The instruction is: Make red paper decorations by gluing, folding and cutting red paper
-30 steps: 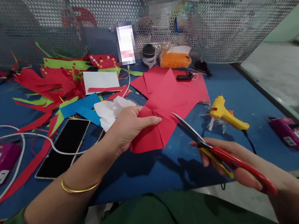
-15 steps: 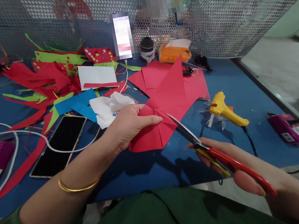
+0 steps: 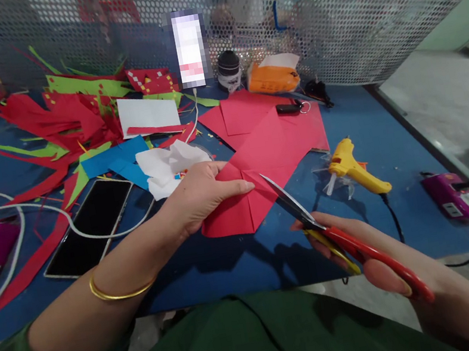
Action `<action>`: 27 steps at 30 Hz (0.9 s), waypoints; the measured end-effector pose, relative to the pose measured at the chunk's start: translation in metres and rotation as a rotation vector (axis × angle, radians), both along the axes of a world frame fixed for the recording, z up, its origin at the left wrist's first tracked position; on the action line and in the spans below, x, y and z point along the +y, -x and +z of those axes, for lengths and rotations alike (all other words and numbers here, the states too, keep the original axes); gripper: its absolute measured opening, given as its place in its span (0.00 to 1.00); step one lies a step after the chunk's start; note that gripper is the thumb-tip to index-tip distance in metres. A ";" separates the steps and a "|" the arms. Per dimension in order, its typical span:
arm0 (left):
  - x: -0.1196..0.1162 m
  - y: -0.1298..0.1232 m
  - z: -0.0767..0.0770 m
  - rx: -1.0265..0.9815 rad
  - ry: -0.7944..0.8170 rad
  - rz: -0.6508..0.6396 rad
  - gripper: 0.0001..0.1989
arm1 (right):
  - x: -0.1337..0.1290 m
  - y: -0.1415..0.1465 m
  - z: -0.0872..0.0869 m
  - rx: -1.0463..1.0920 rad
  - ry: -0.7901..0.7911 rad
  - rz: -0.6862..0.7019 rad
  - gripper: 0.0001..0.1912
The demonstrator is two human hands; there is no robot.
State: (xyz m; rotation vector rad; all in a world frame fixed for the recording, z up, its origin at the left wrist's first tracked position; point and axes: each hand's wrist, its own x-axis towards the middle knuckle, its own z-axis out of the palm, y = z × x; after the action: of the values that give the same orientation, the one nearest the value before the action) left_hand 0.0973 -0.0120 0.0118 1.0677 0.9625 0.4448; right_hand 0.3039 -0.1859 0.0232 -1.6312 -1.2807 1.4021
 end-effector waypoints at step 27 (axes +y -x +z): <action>0.000 0.000 -0.002 -0.003 -0.021 -0.046 0.10 | -0.006 0.009 0.005 -0.132 -0.048 -0.024 0.37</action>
State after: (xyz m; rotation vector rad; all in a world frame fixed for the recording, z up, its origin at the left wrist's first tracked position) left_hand 0.0969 -0.0123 0.0101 1.1062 0.9304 0.4192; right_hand 0.2950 -0.1923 0.0286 -1.7252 -1.3541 1.2579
